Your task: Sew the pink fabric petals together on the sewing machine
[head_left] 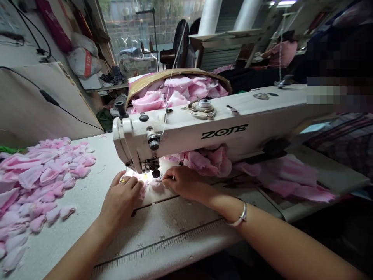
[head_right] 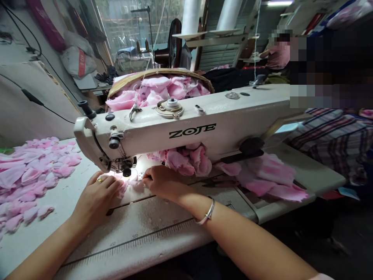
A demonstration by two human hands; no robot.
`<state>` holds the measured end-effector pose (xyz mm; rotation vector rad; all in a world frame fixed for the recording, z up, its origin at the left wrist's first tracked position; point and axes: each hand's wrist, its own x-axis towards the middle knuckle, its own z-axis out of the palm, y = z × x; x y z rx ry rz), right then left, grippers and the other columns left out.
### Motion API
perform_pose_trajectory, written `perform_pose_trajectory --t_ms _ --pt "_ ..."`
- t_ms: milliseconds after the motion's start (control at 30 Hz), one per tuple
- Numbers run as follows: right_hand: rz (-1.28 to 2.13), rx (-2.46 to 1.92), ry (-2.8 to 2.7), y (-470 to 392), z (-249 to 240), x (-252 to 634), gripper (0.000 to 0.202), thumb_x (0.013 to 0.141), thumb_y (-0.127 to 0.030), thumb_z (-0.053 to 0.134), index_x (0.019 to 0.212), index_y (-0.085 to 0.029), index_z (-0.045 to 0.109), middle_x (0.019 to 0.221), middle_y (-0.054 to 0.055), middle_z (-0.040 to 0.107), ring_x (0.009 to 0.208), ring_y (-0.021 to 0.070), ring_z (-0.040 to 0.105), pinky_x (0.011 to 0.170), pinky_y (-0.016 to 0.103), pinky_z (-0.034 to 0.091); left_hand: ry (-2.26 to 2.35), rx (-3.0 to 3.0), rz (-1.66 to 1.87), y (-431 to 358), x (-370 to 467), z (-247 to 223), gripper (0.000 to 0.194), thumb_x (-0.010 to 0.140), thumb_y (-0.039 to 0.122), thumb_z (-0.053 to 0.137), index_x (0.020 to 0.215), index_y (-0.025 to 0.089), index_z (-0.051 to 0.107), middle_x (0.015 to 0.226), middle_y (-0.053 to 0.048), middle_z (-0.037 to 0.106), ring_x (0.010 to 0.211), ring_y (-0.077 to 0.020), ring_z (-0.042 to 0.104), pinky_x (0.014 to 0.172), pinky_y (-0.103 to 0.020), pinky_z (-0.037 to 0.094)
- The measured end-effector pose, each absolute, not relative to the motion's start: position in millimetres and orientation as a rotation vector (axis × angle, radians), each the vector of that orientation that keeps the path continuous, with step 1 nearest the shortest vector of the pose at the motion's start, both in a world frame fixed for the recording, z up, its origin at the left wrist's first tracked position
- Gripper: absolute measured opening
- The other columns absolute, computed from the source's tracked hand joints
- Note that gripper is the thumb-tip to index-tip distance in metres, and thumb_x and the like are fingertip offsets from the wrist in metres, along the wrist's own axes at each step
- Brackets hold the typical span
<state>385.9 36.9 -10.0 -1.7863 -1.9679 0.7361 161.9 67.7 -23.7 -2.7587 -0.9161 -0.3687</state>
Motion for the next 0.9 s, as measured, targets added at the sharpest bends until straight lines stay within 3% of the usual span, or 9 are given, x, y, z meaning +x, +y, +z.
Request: perform_pose_trajectory --t_ms 167,333,467,700,900 --pt "0.681 -1.753 -2.080 47 -10 381 0.016 0.081 -0.029 0.057 0.070 -0.020 0.066 0.066 0.001 0.063 0.059 0.0120 0.052 0.051 0.024 0.029 -0.926 -2.805 -0.525 71 156 -31 0.016 0.090 0.019 0.045 0.091 0.020 0.061 0.075 -0.002 0.057 0.072 -0.0179 0.053 0.093 -0.044 0.040" --pt "0.520 -1.691 -2.159 52 -18 373 0.024 0.082 -0.031 0.056 0.063 -0.017 0.060 0.061 0.002 0.059 0.056 0.0115 0.047 0.049 0.027 0.023 -0.973 -2.799 -0.623 73 151 -38 0.016 0.091 0.020 0.044 0.095 0.019 0.060 0.083 -0.004 0.060 0.084 -0.0200 0.054 0.087 -0.037 0.045" --pt "0.476 -1.709 -2.168 57 -19 363 0.023 0.082 -0.031 0.056 0.068 -0.015 0.064 0.065 0.006 0.063 0.059 0.0140 0.050 0.050 0.027 0.024 -0.915 -2.802 -0.621 74 148 -40 0.015 0.090 0.017 0.046 0.098 0.018 0.059 0.090 -0.005 0.062 0.091 -0.0213 0.056 0.092 -0.039 0.043" --pt "0.357 -1.643 -2.262 57 -11 364 0.021 0.085 -0.023 0.050 0.085 -0.016 0.070 0.083 0.008 0.068 0.069 0.0196 0.060 0.053 0.029 0.031 -0.815 -2.805 -0.583 75 148 -41 0.021 0.089 0.015 0.048 0.105 0.021 0.060 0.091 -0.003 0.064 0.083 -0.0180 0.058 0.096 -0.041 0.040" --pt "0.304 -1.602 -2.298 57 -14 367 0.018 0.083 -0.018 0.052 0.085 -0.014 0.069 0.084 0.009 0.069 0.070 0.0223 0.063 0.055 0.030 0.034 -0.898 -2.771 -0.529 71 151 -41 0.019 0.092 0.021 0.046 0.099 0.021 0.063 0.097 -0.006 0.063 0.088 -0.0209 0.056 0.078 -0.035 0.047"
